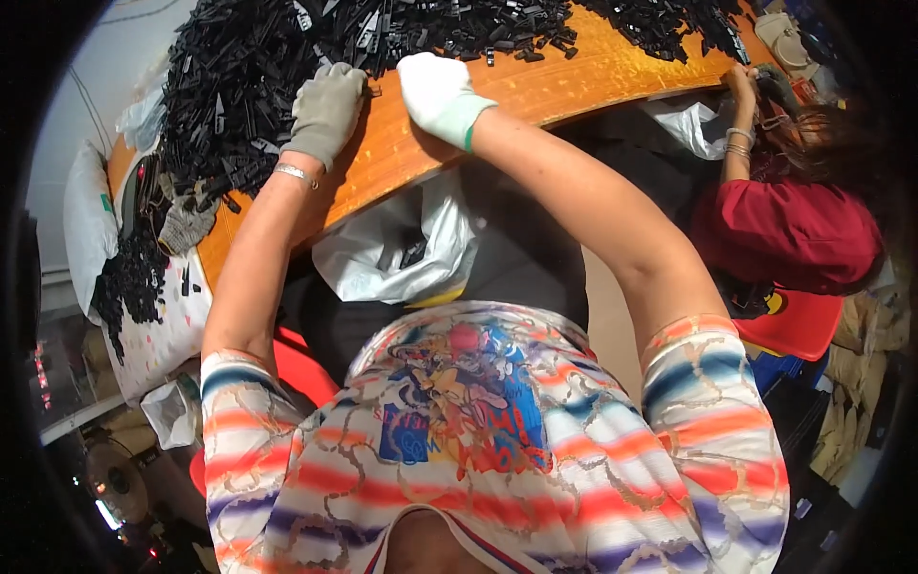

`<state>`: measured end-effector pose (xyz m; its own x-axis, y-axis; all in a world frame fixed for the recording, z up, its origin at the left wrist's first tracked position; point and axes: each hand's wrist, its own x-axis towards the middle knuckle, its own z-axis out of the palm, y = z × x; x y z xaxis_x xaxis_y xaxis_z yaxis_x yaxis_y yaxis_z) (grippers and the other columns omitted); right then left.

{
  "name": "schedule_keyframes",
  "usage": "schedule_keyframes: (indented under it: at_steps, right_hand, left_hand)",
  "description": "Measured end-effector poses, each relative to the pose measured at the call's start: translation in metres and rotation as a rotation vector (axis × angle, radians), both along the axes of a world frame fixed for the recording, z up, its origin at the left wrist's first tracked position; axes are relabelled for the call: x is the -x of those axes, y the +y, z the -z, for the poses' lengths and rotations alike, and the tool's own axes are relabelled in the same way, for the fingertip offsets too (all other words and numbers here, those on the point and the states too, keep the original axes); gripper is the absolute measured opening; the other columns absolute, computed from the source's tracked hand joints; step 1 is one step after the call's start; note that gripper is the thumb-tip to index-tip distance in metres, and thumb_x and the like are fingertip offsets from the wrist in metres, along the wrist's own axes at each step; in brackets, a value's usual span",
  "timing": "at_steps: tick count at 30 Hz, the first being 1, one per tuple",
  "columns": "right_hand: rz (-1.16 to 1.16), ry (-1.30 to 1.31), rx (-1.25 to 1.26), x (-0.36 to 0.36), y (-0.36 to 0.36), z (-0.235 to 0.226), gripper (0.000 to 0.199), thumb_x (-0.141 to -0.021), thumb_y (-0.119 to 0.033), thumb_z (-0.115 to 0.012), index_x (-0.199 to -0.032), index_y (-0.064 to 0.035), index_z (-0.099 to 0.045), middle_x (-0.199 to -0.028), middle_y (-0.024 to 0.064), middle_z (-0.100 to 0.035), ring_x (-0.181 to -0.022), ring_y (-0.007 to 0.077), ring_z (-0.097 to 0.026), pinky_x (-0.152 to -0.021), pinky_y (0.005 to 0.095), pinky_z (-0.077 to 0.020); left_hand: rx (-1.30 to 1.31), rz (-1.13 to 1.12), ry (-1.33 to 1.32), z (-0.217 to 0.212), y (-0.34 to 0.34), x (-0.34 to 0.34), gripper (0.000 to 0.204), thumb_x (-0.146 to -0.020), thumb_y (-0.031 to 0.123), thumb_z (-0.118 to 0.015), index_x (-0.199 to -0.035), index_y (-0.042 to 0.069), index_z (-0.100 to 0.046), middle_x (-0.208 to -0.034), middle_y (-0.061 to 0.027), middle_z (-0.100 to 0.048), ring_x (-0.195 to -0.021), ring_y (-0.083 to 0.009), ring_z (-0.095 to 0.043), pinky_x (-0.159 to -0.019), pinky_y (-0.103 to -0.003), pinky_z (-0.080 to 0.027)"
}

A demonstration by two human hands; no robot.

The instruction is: Sorting black plastic hardware components and placing them into a collection bag.

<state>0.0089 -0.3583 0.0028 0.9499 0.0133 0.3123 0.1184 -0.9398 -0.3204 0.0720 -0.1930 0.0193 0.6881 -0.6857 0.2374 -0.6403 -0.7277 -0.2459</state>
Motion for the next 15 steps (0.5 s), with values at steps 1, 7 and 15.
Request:
schedule_keyframes:
  at_steps: [1,7,15]
  right_hand:
    - [0.008,-0.012,-0.025,0.004,0.0,-0.001,0.014,-0.084,-0.016,-0.053,-0.086,-0.0037,-0.059,-0.082,0.0226,-0.064,-0.08,0.0403,-0.064,-0.07,0.0475,-0.0505]
    - [0.053,0.131,-0.335,0.027,0.005,-0.019,0.02,-0.085,-0.025,-0.055,-0.09,-0.0059,-0.059,-0.088,0.0187,-0.065,-0.086,0.0375,-0.063,-0.077,0.0459,-0.0491]
    - [-0.027,0.12,-0.999,0.065,0.037,-0.041,0.024,-0.088,-0.022,-0.06,-0.1,-0.0024,-0.066,-0.079,0.0075,-0.067,-0.068,0.0113,-0.063,-0.064,0.0281,-0.0507]
  left_hand:
    - [0.057,0.006,-0.075,0.001,0.004,-0.001,0.016,-0.087,0.016,-0.051,-0.092,0.011,-0.065,-0.094,-0.0075,-0.066,-0.09,-0.0262,-0.065,-0.077,-0.04,-0.054]
    - [0.582,-0.063,0.058,-0.014,0.019,0.024,0.018,-0.088,0.025,-0.062,-0.098,0.01,-0.056,-0.083,-0.0114,-0.066,-0.077,-0.0308,-0.065,-0.069,-0.042,-0.051]
    - [1.561,-0.162,1.053,-0.006,0.021,0.094,0.035,-0.086,0.008,-0.065,-0.117,-0.002,-0.053,-0.097,-0.0027,-0.058,-0.072,-0.0068,-0.053,-0.064,-0.021,-0.047]
